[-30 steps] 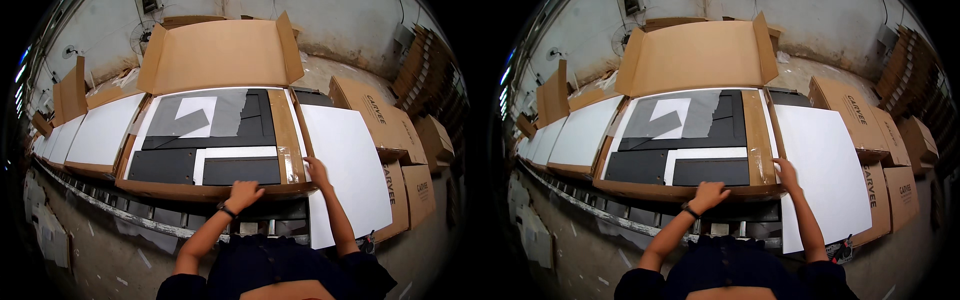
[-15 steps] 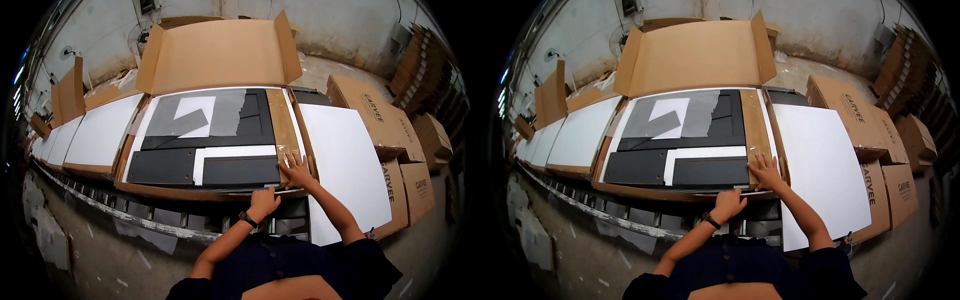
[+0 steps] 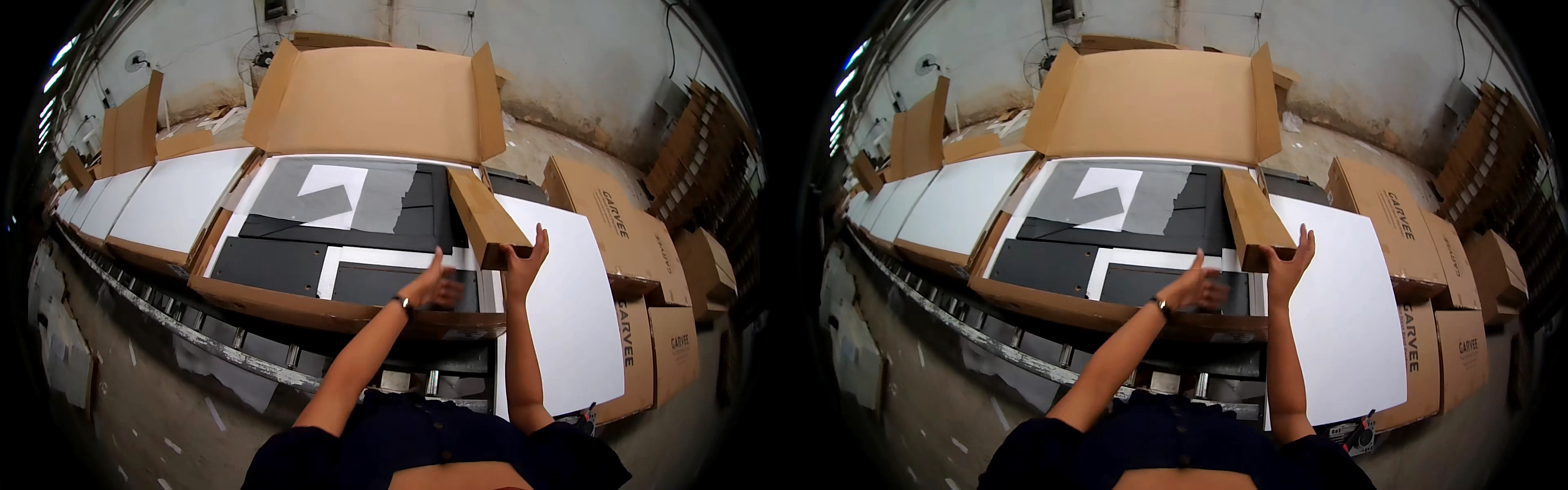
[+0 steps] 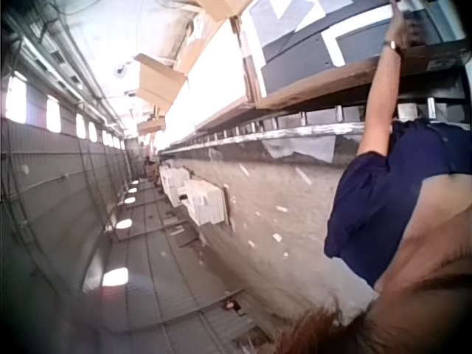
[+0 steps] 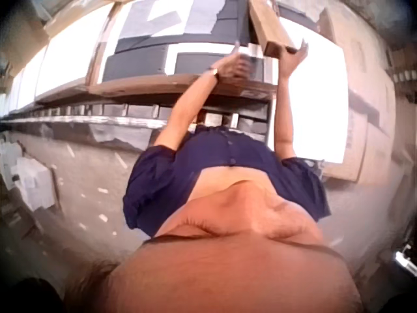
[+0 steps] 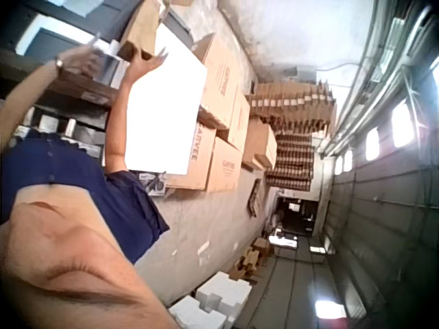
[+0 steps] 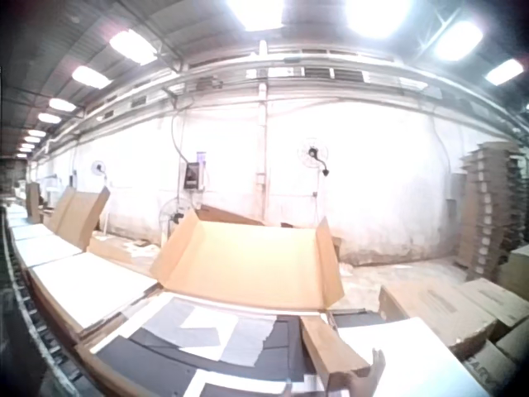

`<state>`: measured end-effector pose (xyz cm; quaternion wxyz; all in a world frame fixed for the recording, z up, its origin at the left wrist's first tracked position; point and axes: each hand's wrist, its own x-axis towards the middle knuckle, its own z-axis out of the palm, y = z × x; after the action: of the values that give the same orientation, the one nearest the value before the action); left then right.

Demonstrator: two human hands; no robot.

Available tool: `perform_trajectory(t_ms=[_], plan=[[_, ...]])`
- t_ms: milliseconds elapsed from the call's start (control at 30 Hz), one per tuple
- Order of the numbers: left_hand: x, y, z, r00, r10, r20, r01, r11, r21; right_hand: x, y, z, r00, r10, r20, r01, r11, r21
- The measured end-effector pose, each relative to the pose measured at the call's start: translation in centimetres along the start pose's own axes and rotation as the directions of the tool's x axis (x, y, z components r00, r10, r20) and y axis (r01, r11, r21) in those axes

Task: The person packs various wood furniture panels and foam protective sheets into cardboard boxes on a conveyor belt by hand.

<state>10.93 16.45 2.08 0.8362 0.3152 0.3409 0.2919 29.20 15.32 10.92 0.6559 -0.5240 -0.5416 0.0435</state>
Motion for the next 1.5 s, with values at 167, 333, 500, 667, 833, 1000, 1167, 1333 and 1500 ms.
perform_trajectory(t_ms=[167, 333, 500, 667, 833, 1000, 1167, 1333, 1500], plan=[[6.2, 5.7, 2.6, 0.947, 0.291, -0.134, -0.313, 0.930, -0.194, -4.3, 1.7, 2.1, 0.966, -0.061, 0.251, 0.076, 0.996, -0.048], [7.4, 1.6, 2.7, 0.949, 0.280, -0.144, -0.284, 0.959, -0.007, -6.8, 5.8, -4.0, 0.872, 0.189, 0.452, -0.402, 0.802, 0.442], [-3.5, -2.8, 9.2, 0.932, 0.331, -0.145, -0.282, 0.917, 0.281, -8.8, 10.0, -7.6, 0.496, 0.293, 0.818, -0.866, 0.101, 0.489], [-8.8, -6.9, 6.1, 0.930, 0.366, -0.041, -0.362, 0.929, 0.079, -10.1, 2.0, -4.9, 0.248, 0.516, 0.820, -0.962, 0.032, 0.271], [-14.5, -6.5, 7.6, 0.899, 0.413, -0.145, -0.345, 0.873, 0.344, -10.2, -2.6, -4.7, 0.622, 0.256, 0.740, -0.781, 0.271, 0.562], [-15.6, -2.6, 3.8, 0.842, 0.517, -0.156, -0.494, 0.854, 0.165, -7.4, -2.9, 1.8, 0.449, 0.206, 0.869, -0.861, 0.361, 0.359], [-14.1, -1.9, -8.9, 0.289, 0.861, -0.419, 0.237, 0.359, 0.903, -7.2, 5.1, 11.9, 0.377, 0.223, 0.899, -0.605, 0.794, 0.057], [-15.5, -6.1, -14.8, 0.022, 0.972, -0.232, 0.335, 0.212, 0.918, -5.5, 23.3, 14.1, 0.706, 0.405, 0.581, -0.183, 0.897, -0.403], [-15.7, -6.1, -12.9, 0.037, 0.985, -0.167, 0.494, 0.128, 0.860, -6.1, 24.1, 15.1, 0.653, 0.601, 0.460, -0.116, 0.680, -0.724]])
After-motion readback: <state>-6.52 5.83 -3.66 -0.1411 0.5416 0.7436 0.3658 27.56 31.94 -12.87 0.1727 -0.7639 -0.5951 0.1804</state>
